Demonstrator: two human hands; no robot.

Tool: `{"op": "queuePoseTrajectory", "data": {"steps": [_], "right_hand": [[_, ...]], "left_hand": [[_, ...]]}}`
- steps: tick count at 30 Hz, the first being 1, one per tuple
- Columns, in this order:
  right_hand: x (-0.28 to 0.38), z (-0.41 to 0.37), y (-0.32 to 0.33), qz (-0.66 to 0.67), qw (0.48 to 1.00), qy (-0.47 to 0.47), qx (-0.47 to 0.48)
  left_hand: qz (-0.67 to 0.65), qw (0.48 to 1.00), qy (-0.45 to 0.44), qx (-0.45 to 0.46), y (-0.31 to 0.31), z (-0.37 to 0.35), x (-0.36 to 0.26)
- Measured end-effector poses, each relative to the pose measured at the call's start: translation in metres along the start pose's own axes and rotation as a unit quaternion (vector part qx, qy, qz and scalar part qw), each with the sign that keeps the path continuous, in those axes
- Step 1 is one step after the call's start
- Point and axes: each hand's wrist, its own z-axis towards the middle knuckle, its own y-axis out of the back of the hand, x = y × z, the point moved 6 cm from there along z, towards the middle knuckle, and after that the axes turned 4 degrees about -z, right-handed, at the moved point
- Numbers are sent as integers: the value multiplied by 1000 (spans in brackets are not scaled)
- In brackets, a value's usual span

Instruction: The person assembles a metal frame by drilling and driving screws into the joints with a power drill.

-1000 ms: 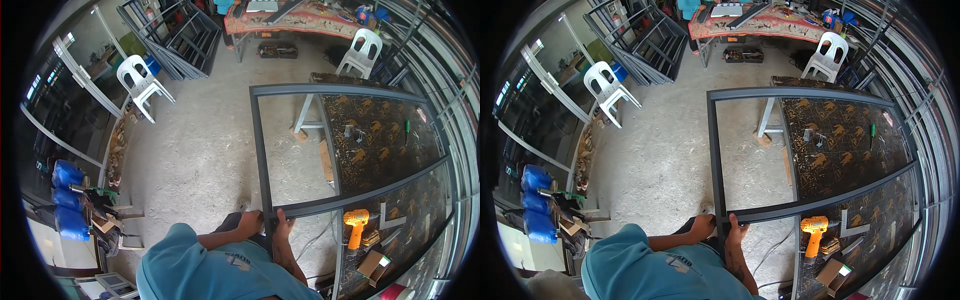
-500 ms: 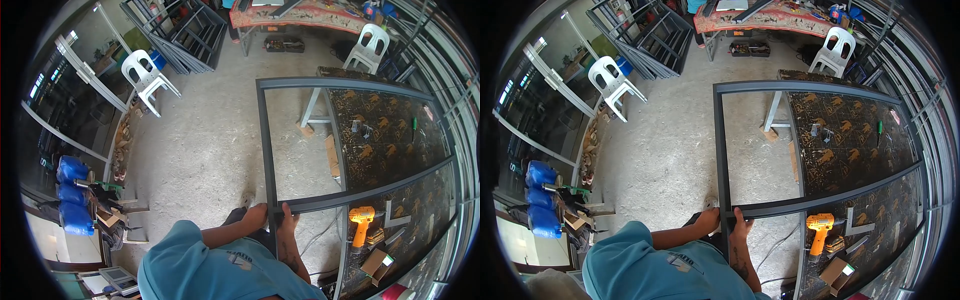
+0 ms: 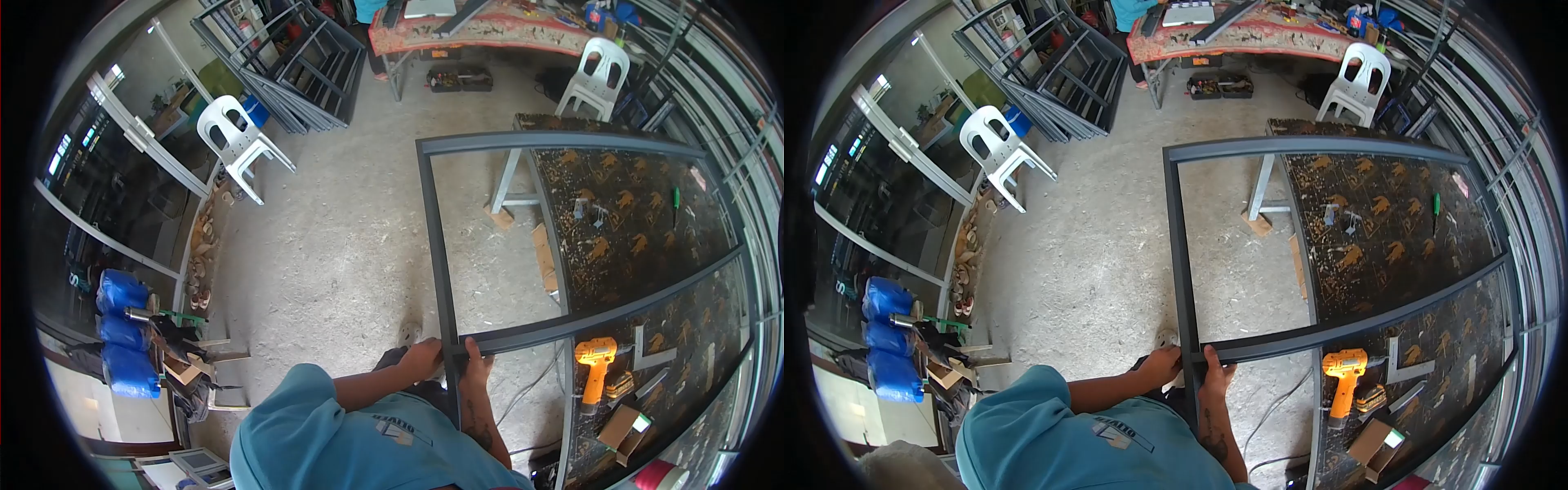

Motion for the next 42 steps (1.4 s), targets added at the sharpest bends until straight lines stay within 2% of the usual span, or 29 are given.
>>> {"op": "queuePoseTrajectory", "data": {"steps": [2,6,8,9,13,15,16,17,19,21,23,27,29,37,40,42], "right_hand": [[7,-3,-7,18,999,30,26],[-2,6,4,-8,1000,-17,10],[5,2,-1,-18,999,-35,6],[8,2,-3,-32,998,-46,5],[4,2,-1,-9,998,-59,-32],[4,5,0,-27,999,-37,-25],[2,5,1,-22,998,-41,-40],[1,4,2,-21,998,-45,-45],[6,3,-2,-27,999,-45,-15],[3,5,0,-35,998,-55,-27],[1,5,2,-36,997,-60,-37],[-2,6,3,-43,997,-64,-21],[-3,5,4,-38,996,-69,-35],[-1,4,-4,-51,996,-78,-7],[-3,7,0,-54,995,-83,4],[-6,8,2,-55,995,-87,12]], "left_hand": [[2,1000,-5,2,-5,3,8],[6,1000,11,23,-14,-3,7],[3,1000,4,-8,-11,1,10],[-2,1000,6,5,-12,2,8],[11,998,56,-21,3,8,13],[-45,996,43,-58,17,9,12],[-102,991,63,-66,20,8,9],[-102,991,67,-61,18,8,11],[-76,996,-5,-40,15,13,3],[-75,996,7,-51,16,13,3],[-45,999,-16,6,11,11,2],[-14,999,-41,-20,-3,4,15],[7,999,-49,11,-9,3,18],[-113,993,7,-7,0,6,17],[-62,998,-17,1,-5,6,20],[36,996,-68,39,-8,7,17]]}}
